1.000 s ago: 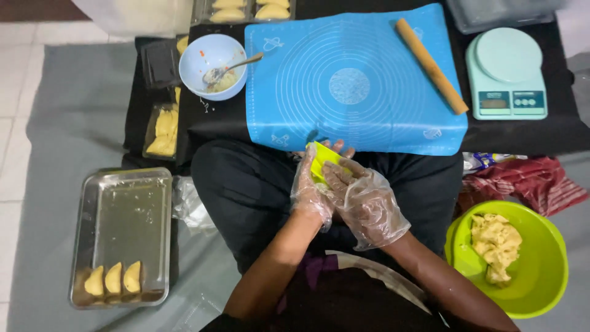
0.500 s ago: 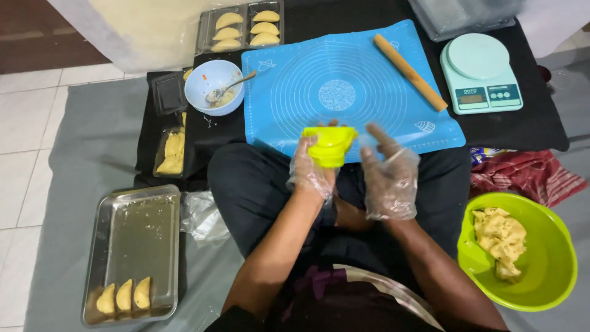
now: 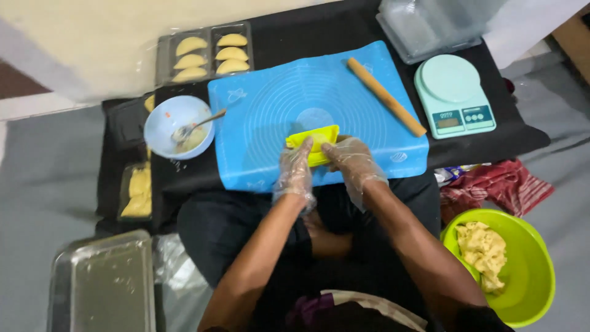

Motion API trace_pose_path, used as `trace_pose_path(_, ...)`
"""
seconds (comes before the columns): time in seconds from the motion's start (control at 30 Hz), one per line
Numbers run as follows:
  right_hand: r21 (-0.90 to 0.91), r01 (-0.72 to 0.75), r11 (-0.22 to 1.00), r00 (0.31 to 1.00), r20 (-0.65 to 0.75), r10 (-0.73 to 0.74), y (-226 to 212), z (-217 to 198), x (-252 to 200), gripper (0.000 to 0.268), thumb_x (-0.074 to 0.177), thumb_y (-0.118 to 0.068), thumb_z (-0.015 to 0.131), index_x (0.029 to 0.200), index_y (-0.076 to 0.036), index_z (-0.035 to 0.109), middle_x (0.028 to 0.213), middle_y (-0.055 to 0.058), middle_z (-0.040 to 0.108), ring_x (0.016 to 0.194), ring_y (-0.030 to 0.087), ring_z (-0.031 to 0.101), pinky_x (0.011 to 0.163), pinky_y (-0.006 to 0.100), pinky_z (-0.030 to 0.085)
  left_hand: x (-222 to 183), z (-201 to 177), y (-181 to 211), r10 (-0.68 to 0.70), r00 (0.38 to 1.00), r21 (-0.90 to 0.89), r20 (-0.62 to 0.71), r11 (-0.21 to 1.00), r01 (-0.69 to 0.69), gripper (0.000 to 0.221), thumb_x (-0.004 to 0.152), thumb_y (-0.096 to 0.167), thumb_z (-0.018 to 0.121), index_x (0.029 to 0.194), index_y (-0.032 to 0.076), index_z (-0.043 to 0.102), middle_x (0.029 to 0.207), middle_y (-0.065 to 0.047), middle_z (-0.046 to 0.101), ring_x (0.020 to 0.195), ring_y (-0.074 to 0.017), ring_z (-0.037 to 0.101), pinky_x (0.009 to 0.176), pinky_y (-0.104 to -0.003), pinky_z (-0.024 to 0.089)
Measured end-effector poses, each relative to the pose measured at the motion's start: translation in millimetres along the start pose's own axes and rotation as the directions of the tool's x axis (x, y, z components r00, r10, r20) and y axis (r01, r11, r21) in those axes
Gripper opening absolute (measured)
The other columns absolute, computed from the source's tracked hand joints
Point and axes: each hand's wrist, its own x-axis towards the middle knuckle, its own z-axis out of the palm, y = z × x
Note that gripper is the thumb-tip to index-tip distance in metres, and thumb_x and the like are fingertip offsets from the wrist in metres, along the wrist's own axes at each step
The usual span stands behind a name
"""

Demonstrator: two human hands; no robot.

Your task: Rolling out dough, filling it with a mixture, and sealing it using a pastry mold.

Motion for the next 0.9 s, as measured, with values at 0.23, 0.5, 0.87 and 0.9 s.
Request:
trace_pose_path(0.23,-0.432,-0.04,0.901,0.997,0.046,0.066,-51,15,56,0.064,0.084,-0.062,0.065,0.133,-0.02,0.068,0.106,0.013,0.074,0.094,0.027,0.07,0.082,0.039,0.053,62,-10,41,0.072,0.995,0.294,0.067,0.952,-0.089,0.07,0.076,0.059,0.083,0.13,0.019,0.062,0.109,-0.011,0.076,0.095,-0.025,0.078,0.087,-0.041,0.062)
trace_pose_path(0.5,-0.44,-0.183,0.879,0.982,-0.118,0.146,-63,52,104,0.076,0.092,-0.072,0.041,0.115,-0.004,0.067,0.121,0.015,0.065,0.105,0.027,0.066,0.102,0.041,0.047,60,-5,72,0.039,0.999,0.235,0.033,0.971,-0.045,0.058,0.082,0.038,0.084,0.134,0.02,0.064,0.126,-0.014,0.07,0.12,-0.029,0.069,0.101,-0.035,0.055)
trace_pose_path(0.87,-0.969,0.2,0.147,0.966,0.17,-0.197,7,66,172,0.077,0.086,-0.028,0.08,0.151,-0.007,0.045,0.125,0.018,0.066,0.122,0.036,0.064,0.1,0.049,0.055,48,-19,80,0.017,0.998,0.2,0.054,0.979,-0.028,0.053,0.081,0.032,0.08,0.13,0.02,0.066,0.12,-0.012,0.073,0.114,-0.0271,0.072,0.101,-0.036,0.056)
trace_pose_path(0.9,-0.968,0.203,0.145,0.965,0.173,-0.196,11,66,174,0.077,0.086,-0.028,0.08,0.151,-0.007,0.045,0.125,0.018,0.066,0.122,0.036,0.064,0.1,0.049,0.055,48,-19,80,0.016,0.999,0.198,0.051,0.98,-0.025,0.053,0.081,0.032,0.08,0.13,0.02,0.066,0.12,-0.012,0.073,0.114,-0.0271,0.072,0.101,-0.036,0.056)
